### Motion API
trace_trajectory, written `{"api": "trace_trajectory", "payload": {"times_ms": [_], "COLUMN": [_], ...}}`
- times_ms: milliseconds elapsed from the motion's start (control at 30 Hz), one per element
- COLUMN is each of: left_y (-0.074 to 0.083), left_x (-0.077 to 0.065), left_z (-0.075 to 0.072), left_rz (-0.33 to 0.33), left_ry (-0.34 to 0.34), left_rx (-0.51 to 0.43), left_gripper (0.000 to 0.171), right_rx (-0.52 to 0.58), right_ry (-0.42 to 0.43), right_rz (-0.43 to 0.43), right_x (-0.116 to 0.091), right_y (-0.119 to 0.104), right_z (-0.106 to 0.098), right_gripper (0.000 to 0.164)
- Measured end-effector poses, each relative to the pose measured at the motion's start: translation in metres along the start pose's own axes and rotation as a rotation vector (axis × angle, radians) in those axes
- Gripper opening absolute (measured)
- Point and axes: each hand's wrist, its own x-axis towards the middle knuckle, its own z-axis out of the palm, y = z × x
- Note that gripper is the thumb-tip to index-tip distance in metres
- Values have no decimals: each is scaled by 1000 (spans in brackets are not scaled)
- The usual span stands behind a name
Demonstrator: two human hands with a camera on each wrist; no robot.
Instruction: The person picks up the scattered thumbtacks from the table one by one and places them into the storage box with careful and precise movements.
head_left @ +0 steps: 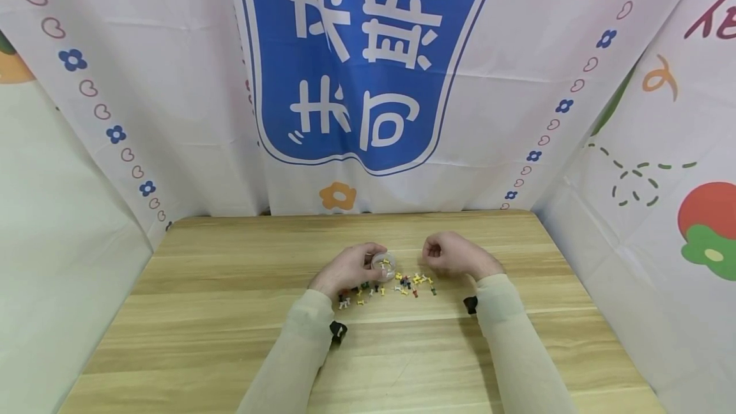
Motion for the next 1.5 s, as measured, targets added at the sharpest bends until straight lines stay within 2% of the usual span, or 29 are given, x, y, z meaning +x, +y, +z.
{"api": "trace_trajectory", "payload": {"times_ms": [300,467,633,833,1167,1500], "left_y": [0,0,-1,-2,-1,-1], "left_x": [2,0,1,2,1,1], "left_z": [0,0,0,-1,-1,0], "left_rz": [0,-4,2,14,-3,2], "left_ry": [2,9,6,-9,0,3], "left_rx": [7,2,6,1,8,9], "left_gripper": [57,56,57,58,59,59], "right_rx": [-46,-22,3,19,-2,6], "right_ry": [102,125,148,134,108,93], "right_rz": [-97,-123,-149,-190,-178,-87], "right_x": [7,10,14,21,24,12], "right_y": [-14,-24,-35,-44,-51,-39], "right_z": [7,14,22,31,39,23], "right_gripper": [7,10,7,8,13,10]}}
